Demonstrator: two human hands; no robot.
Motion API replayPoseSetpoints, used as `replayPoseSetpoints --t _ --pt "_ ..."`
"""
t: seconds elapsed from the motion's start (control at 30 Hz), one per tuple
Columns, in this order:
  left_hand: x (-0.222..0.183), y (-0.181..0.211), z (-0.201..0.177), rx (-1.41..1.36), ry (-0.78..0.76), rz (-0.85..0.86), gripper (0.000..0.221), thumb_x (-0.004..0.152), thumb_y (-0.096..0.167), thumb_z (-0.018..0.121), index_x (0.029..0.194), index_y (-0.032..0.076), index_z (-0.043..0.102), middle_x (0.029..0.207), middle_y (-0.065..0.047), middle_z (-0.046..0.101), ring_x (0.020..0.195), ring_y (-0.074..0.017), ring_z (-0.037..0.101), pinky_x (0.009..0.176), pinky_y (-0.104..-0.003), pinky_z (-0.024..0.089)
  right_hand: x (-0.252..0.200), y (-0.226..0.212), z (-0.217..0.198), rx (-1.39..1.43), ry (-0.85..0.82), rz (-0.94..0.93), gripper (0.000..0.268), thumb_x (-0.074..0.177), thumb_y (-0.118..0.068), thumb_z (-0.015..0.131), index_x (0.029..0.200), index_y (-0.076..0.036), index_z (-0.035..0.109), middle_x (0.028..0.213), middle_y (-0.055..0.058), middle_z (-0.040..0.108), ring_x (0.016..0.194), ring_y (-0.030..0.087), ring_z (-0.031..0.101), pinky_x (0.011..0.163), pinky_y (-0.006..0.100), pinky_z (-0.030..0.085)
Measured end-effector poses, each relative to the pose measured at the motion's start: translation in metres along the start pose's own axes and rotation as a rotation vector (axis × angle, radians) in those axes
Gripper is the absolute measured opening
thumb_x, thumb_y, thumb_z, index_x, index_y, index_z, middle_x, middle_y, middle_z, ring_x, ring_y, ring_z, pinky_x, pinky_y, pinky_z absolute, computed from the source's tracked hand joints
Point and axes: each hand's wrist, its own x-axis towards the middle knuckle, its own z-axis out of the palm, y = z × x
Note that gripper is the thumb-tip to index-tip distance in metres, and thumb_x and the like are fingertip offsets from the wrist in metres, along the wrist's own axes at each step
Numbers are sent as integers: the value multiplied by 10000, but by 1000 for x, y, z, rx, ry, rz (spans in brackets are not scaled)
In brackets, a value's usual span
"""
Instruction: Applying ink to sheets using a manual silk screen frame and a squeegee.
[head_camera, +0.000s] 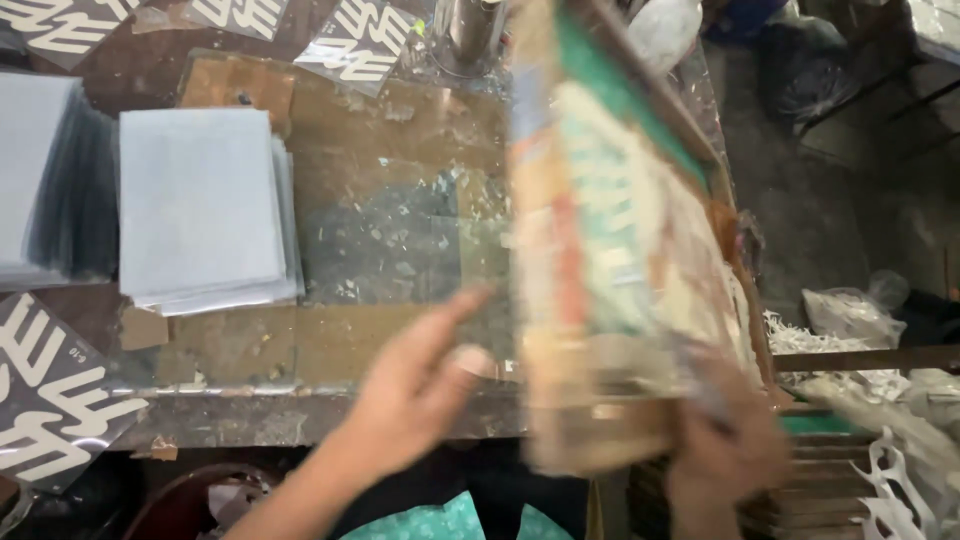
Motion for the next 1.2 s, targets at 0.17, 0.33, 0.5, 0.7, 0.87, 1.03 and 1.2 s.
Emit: replayPoseSetpoints --t 0.17,0.33,0.5,0.7,0.87,1.03,1.2 --pt "-4 -37 -19 -423 347 -315 544 973 342 616 1422 37 580 1291 -128 751 1193 -203 680 1001 -333 527 -33 7 54 320 -548 -86 463 761 57 579 1187 -38 734 1264 111 742 1192 251 700 1024 329 548" --pt "-12 -93 2 116 429 -498 541 907 372 700 1338 50 645 1093 -219 751 1029 -331 714 887 -398 544 -57 1 67 362 -710 -155 526 675 66 584 1158 -57 751 1206 94 758 1121 278 720 988 356 557" --pt "12 -76 -21 490 335 -510 446 892 431 686 1220 131 726 998 -229 733 958 -397 692 848 -452 545 -14 10 121 448 -753 -428 381 732 -7 670 1107 -61 712 1192 95 758 1066 301 720 914 367 570" --pt "96 -107 -33 583 146 369 401 892 344 714 1148 36 689 1143 -154 723 1123 -325 659 1059 -491 439 51 13 218 446 -638 -465 388 775 -2 698 1159 -54 723 1164 121 737 1066 319 699 907 416 559" --pt "70 -129 -9 605 116 378 362 896 224 690 1192 22 646 1242 -153 678 1226 -318 608 1133 -520 375 29 -15 192 444 -661 -245 522 706 21 669 1212 -94 730 1283 117 710 1186 325 671 969 425 550" --pt "-37 -103 34 539 102 278 417 860 190 709 1219 -5 623 1290 -188 652 1236 -353 597 1134 -526 370 -66 -11 128 322 -571 -379 504 747 2 692 1228 -144 727 1279 54 716 1221 277 676 1114 433 501" --pt "-70 -81 19 347 -17 242 462 883 246 770 1243 -2 619 1311 -175 654 1284 -344 594 1127 -534 388 -78 -16 94 383 -675 -239 508 688 3 667 1167 -139 760 1239 44 748 1202 264 691 1091 416 501"
